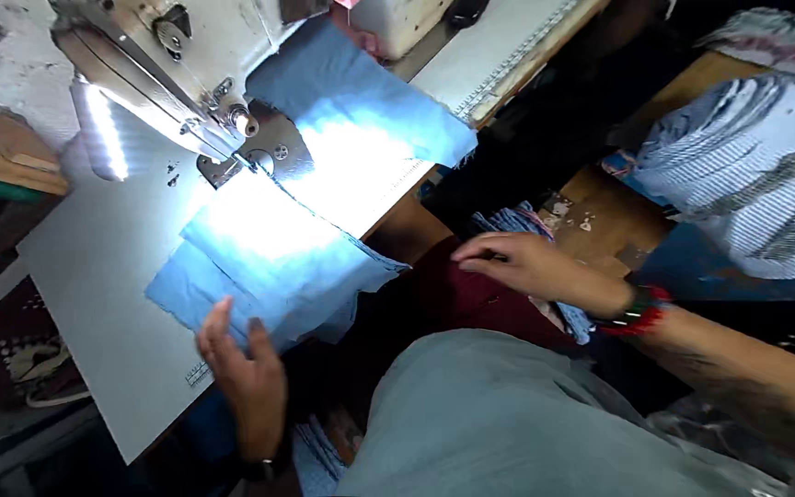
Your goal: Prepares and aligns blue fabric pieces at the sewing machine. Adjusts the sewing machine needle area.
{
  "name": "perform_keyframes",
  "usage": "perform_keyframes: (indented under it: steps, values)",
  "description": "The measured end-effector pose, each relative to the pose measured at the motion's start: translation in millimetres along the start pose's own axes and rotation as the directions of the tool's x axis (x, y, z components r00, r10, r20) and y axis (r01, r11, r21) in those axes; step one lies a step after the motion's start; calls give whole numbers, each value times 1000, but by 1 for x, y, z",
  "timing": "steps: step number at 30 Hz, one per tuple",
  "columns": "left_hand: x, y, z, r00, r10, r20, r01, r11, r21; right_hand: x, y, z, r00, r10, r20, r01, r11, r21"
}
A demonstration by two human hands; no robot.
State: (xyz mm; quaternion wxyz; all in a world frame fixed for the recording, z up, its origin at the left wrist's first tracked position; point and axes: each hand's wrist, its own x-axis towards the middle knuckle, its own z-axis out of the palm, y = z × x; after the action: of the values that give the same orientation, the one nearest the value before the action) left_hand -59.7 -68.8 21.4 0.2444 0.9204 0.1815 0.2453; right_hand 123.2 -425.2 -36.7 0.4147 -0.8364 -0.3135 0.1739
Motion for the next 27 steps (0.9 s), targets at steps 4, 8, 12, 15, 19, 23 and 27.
perform_keyframes:
  steps: [4, 8, 12, 15, 19, 23, 27]
  values:
    - [38, -80, -18, 985, 13, 173, -48, 978, 204, 72, -28, 69, 975, -211, 70, 203, 974, 102]
    - [63, -77, -27, 975, -46, 217, -21, 954, 300, 81, -45, 104, 968, -182, 172, 138, 960, 243]
    - [16, 9, -3, 966, 244, 90, -257, 949, 183, 54, -63, 98, 966, -96, 241, 16, 949, 314]
    - [-42, 48, 52, 890, 444, 104, -449, 893, 30, 45, -75, 91, 944, -201, 260, 73, 900, 430]
    - [-54, 37, 76, 905, 420, -71, -424, 904, -53, 54, -75, 89, 947, -259, 188, 136, 858, 496]
    - [-48, 49, 41, 896, 435, -90, -438, 899, -17, 82, -54, 110, 984, -64, 164, 10, 951, 308]
    - [-49, 60, 32, 894, 440, -85, -439, 898, 31, 92, -54, 133, 979, -130, 154, 52, 900, 434]
